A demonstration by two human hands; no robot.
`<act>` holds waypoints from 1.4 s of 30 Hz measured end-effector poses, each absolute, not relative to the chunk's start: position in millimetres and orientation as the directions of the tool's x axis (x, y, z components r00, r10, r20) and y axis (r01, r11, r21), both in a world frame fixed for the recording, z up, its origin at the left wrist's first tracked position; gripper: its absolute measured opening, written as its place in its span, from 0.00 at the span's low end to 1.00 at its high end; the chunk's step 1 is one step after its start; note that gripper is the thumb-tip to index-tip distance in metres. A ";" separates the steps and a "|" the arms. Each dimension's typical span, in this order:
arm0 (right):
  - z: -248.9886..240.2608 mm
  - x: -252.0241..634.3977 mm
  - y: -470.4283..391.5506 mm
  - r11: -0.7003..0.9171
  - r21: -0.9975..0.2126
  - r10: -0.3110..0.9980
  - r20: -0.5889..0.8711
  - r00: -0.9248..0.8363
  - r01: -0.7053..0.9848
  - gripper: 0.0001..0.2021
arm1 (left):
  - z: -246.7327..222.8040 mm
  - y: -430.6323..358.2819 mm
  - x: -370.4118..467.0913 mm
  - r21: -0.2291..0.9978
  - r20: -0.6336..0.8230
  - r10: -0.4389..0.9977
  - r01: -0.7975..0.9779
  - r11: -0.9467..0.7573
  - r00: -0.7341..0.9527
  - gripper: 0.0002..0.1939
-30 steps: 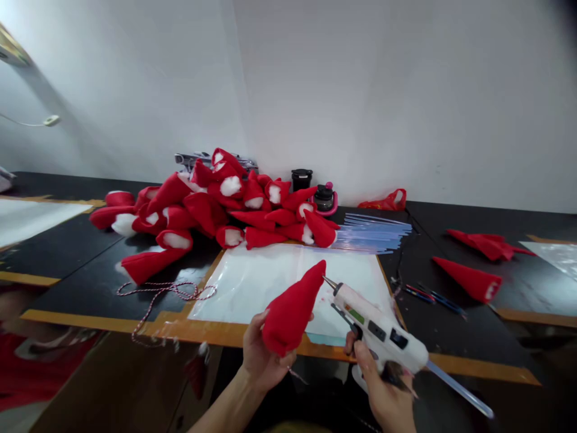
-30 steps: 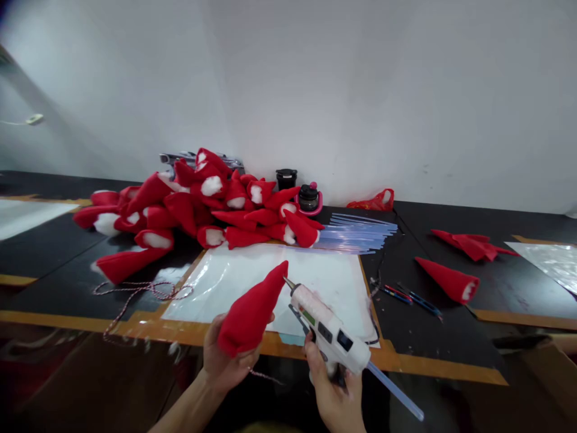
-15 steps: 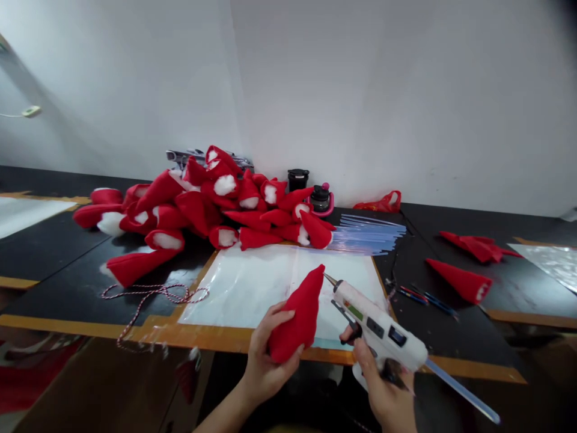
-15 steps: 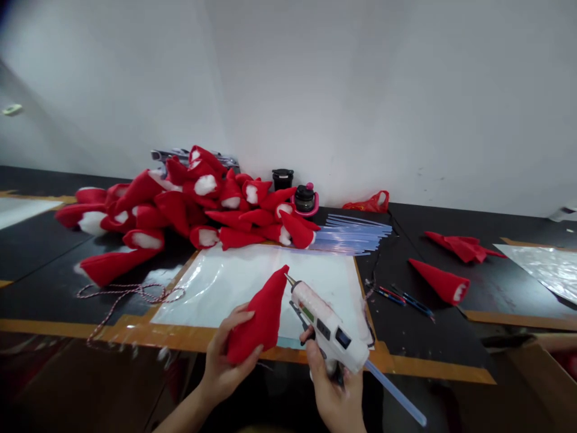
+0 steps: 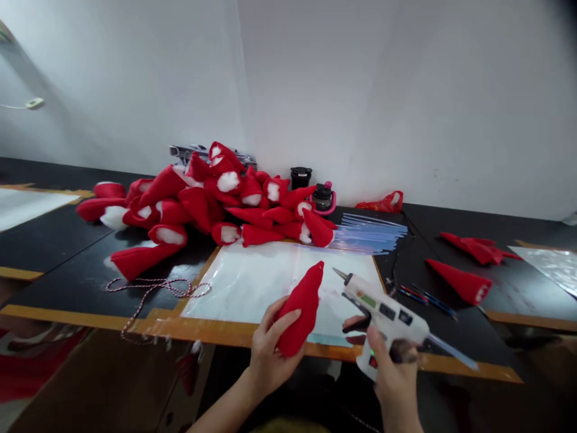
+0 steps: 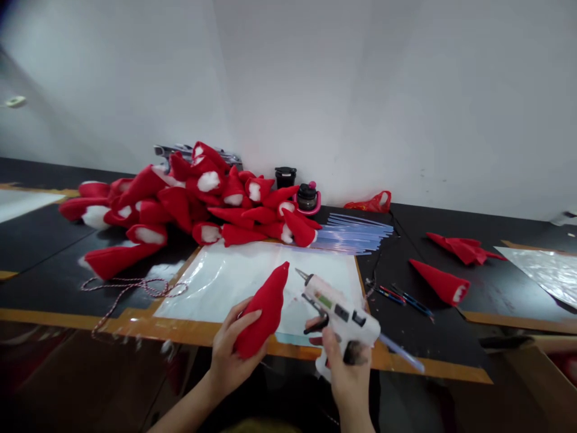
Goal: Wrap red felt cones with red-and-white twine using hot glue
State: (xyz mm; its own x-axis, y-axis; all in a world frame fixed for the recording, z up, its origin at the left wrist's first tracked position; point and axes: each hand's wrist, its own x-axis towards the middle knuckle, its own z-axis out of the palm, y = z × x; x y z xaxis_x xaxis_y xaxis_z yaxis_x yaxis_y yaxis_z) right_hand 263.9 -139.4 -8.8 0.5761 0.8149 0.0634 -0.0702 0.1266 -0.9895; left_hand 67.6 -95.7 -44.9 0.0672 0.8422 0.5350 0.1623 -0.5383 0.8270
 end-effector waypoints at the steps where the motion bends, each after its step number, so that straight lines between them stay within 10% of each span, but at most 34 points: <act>1: -10.9 272.7 -130.6 0.073 -0.992 0.825 0.002 0.565 -0.102 0.19 | -45.5 -95.5 68.9 0.827 0.532 0.844 0.171 -0.535 0.064 0.26; 5: -21.5 320.1 -93.1 -0.250 -0.966 0.868 -0.193 0.458 0.067 0.24 | -47.3 -96.3 75.3 0.808 0.550 0.832 0.205 -0.553 0.072 0.27; 11: -13.4 365.8 -98.0 -0.370 -0.856 0.747 -0.043 0.663 0.361 0.17 | -52.1 -98.2 81.1 0.753 0.556 0.822 0.346 -0.560 0.123 0.31; 14: -7.7 322.9 -106.8 -0.246 -0.887 0.733 0.094 0.674 0.392 0.20 | -55.1 -96.2 87.4 0.749 0.526 0.839 0.393 -0.534 0.138 0.30; 21: -13.7 233.4 -100.0 -0.017 -0.986 0.893 -0.089 0.442 -0.166 0.26 | -45.2 -88.9 84.7 0.862 0.433 0.865 0.165 -0.480 0.253 0.40; 28: -27.2 274.1 -107.3 0.040 -0.970 0.851 0.160 0.500 0.241 0.16 | -30.5 -53.1 40.5 0.885 0.071 0.930 0.408 -0.226 0.362 0.11; 42: -18.5 243.0 -132.9 0.105 -0.858 0.953 0.231 0.195 0.503 0.26 | 27.0 -32.9 89.2 0.929 0.325 0.849 0.029 -0.370 0.416 0.10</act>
State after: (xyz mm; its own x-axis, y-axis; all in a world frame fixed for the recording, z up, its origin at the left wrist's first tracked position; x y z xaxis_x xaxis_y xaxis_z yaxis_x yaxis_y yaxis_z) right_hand 243.0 -132.9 -18.5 0.1947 0.9533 0.2309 0.5032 0.1050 -0.8578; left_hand 89.2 -32.9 27.0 0.4160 0.8492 0.3252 0.0285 -0.3697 0.9287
